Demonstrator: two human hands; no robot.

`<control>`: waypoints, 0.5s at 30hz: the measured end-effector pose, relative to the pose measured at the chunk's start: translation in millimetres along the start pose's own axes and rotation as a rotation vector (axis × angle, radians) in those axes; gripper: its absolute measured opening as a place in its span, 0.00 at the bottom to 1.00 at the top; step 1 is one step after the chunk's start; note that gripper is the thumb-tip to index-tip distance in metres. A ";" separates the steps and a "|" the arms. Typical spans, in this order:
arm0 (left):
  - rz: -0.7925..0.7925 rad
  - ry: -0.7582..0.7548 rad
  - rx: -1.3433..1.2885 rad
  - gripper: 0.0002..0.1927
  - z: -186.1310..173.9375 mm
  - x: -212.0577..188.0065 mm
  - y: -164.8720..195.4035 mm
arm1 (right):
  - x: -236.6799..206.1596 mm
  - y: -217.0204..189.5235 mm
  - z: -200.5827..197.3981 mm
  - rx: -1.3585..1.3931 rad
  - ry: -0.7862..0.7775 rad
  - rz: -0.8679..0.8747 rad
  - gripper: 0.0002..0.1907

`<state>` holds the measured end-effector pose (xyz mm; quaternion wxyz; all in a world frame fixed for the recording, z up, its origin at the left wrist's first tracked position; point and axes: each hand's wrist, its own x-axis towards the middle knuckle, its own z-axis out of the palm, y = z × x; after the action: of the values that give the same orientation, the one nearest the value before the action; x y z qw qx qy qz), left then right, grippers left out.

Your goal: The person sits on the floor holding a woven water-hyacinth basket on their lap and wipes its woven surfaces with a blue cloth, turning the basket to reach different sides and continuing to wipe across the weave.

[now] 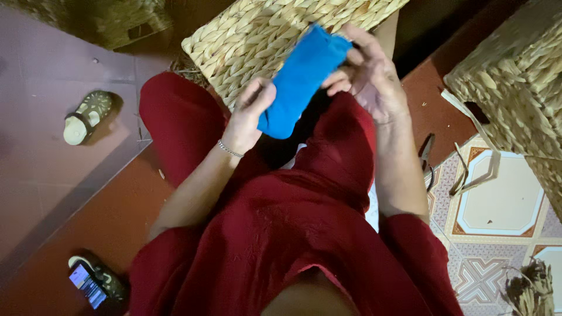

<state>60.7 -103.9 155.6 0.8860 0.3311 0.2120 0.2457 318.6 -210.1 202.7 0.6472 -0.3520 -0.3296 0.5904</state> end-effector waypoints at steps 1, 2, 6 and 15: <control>0.009 0.003 -0.026 0.14 0.4 1.7 -1.2 | -2.4 6.2 1.2 -0.060 0.051 -0.015 0.48; 0.019 0.001 -0.051 0.16 1.7 4.5 -2.5 | -6.0 15.3 2.9 -0.123 0.102 -0.033 0.50; -0.010 -0.088 -0.177 0.23 12.9 9.3 -11.7 | -23.0 77.6 7.6 -0.277 0.147 0.059 0.43; -0.157 -0.087 -0.301 0.26 12.0 8.0 -35.5 | -48.7 172.6 -34.5 0.207 0.224 0.242 0.23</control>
<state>83.9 -128.5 137.6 0.9505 0.1873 0.1593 0.1900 251.7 -251.3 37.9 0.6370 -0.3840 -0.1485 0.6517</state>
